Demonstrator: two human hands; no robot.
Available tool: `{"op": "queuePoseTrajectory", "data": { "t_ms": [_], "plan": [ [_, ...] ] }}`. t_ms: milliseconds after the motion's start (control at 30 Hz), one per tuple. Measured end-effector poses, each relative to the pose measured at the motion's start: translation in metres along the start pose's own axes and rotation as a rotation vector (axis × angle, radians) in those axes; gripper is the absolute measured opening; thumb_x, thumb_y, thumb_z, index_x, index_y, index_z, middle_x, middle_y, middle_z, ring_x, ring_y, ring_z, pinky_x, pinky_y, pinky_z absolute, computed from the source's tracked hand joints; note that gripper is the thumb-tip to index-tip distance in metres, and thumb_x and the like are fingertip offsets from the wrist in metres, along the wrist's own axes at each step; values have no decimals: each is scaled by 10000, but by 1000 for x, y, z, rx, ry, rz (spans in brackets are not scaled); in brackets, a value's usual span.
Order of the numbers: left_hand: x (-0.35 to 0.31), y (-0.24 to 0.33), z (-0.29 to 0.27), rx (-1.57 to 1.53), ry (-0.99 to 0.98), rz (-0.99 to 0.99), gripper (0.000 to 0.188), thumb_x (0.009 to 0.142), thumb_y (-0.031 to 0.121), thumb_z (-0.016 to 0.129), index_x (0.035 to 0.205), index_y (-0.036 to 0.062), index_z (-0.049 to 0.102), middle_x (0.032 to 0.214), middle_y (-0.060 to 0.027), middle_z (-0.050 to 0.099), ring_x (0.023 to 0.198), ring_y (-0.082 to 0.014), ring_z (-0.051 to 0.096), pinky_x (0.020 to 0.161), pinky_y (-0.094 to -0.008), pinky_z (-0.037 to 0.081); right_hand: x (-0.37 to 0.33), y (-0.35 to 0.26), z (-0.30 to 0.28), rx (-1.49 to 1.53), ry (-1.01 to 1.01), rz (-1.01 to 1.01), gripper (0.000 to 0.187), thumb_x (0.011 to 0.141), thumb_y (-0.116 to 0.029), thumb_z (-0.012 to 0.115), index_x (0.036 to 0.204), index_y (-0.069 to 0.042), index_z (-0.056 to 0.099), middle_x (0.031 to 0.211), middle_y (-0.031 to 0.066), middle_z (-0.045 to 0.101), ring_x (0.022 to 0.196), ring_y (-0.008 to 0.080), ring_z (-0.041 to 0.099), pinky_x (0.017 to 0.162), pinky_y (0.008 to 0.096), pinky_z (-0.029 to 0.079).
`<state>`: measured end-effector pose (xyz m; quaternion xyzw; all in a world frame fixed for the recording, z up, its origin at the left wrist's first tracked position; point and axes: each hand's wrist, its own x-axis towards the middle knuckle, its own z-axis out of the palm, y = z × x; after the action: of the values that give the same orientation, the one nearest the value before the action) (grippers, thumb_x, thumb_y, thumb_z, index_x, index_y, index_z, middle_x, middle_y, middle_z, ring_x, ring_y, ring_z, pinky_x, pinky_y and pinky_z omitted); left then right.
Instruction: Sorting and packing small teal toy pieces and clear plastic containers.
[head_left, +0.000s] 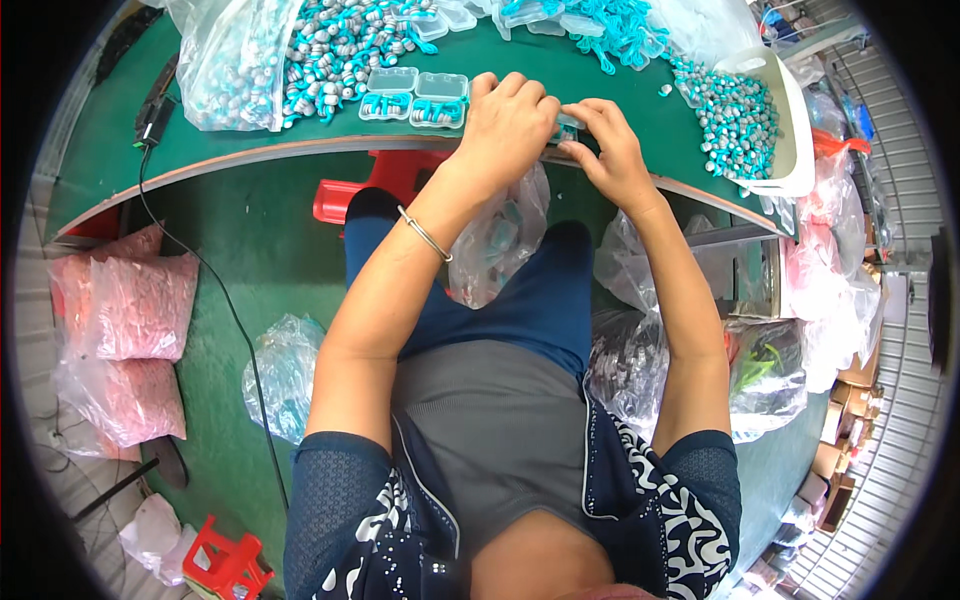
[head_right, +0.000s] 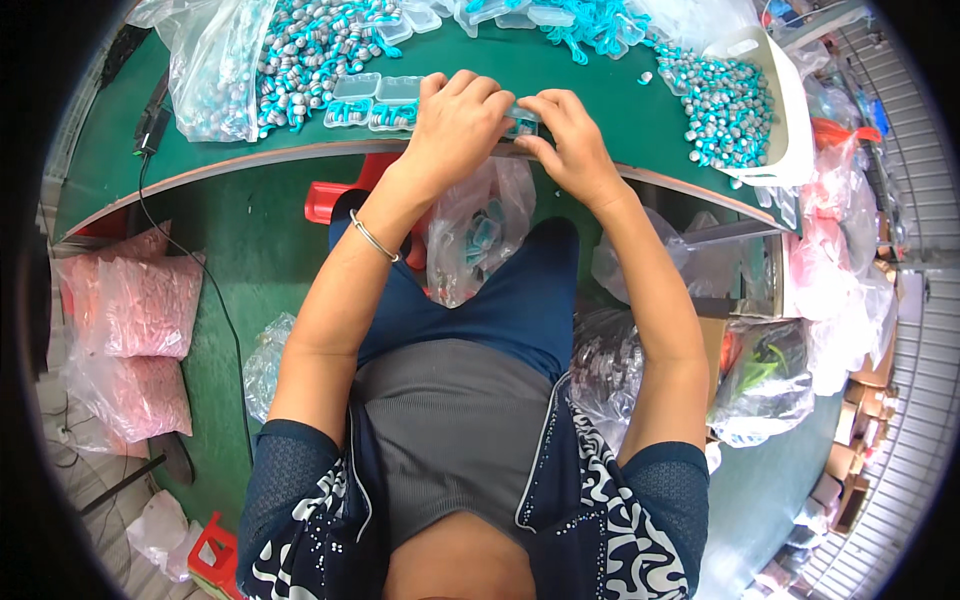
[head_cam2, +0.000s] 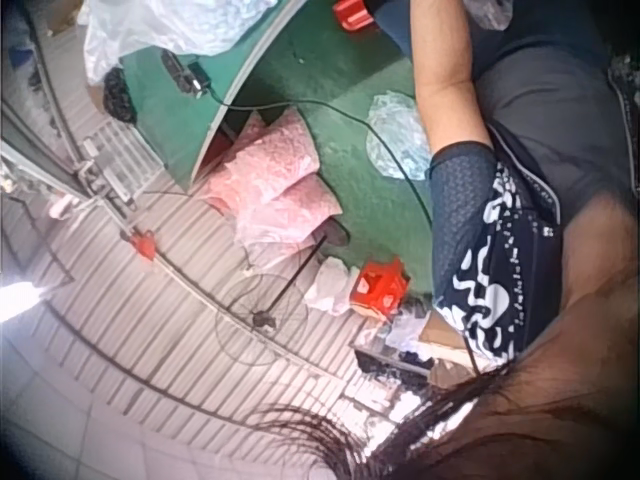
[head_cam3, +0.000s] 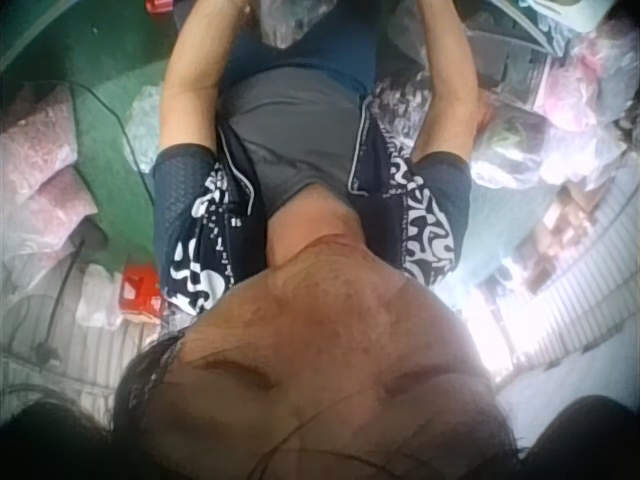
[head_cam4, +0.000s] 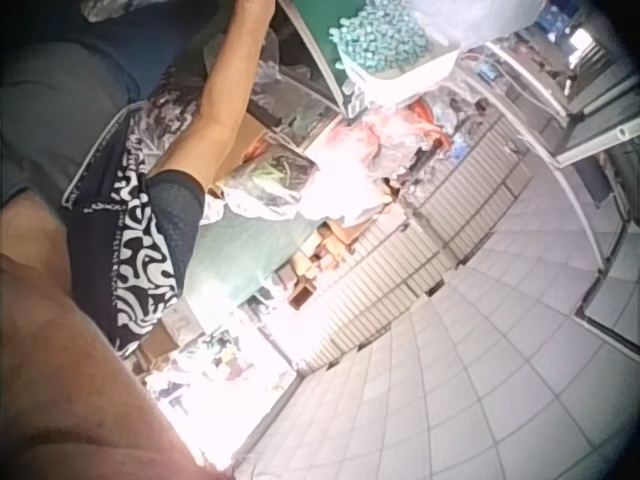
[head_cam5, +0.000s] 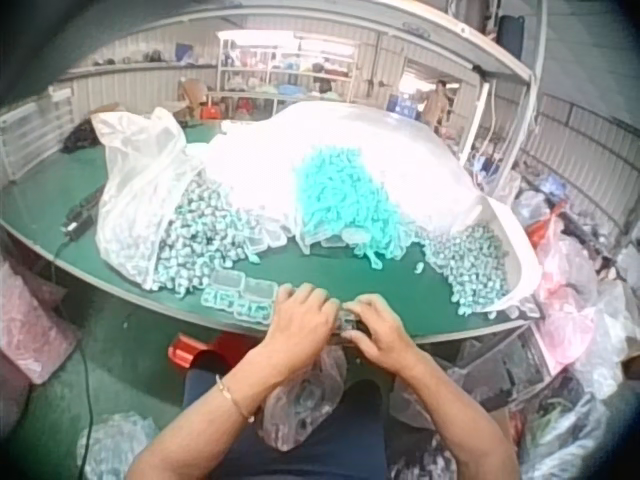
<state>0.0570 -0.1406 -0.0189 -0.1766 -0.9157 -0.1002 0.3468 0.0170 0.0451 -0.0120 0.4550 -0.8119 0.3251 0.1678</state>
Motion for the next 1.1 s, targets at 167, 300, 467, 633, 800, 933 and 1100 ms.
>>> {"op": "queuePoseTrajectory", "data": {
  "t_ms": [167,300,467,633,800,933,1100],
  "plan": [
    [-9,3,-7,-106,7,25,291,728,245,728,985,128,655,967,6,615,937,-186,572,831,-403,361,-11,-2,9,-86,55,-30,388,746,-31,722,1114,-18,599,1009,142,566,896,311,577,744,381,496],
    [-17,2,-1,-50,62,72,330,712,259,737,1004,128,656,963,4,608,936,-190,571,836,-397,362,-17,-13,12,-106,114,-46,364,735,-3,714,1084,-14,612,983,140,572,872,305,581,740,384,496],
    [-20,12,-11,-134,17,66,305,718,239,737,980,113,645,922,-12,595,914,-196,563,814,-386,360,-21,-13,4,-82,101,-1,347,730,11,703,1066,-19,620,948,135,579,855,297,583,727,376,492],
    [-36,24,-38,-350,-13,60,219,755,204,713,922,87,635,859,-37,565,860,-220,545,781,-388,354,-36,-48,-8,79,37,84,264,753,-7,697,1012,-12,645,844,103,585,731,244,578,636,331,472],
    [-91,21,-10,-421,-453,-111,222,829,273,666,964,97,660,900,-75,597,877,-251,562,783,-387,360,-85,-30,39,358,-187,287,222,788,-56,690,996,15,656,823,94,586,654,166,578,587,284,465],
    [-127,23,25,-428,-339,-310,251,860,295,638,1026,108,664,961,-98,628,936,-278,590,804,-394,385,-137,5,110,150,-295,568,278,781,-162,703,1005,0,672,913,159,637,690,296,626,653,380,497],
    [-130,4,17,-500,-341,-335,215,830,215,661,1009,97,668,931,-88,649,859,-291,624,733,-399,454,-153,23,160,-69,-233,528,491,795,-198,682,1201,53,569,949,213,660,746,315,649,710,356,522]
  ]
}}
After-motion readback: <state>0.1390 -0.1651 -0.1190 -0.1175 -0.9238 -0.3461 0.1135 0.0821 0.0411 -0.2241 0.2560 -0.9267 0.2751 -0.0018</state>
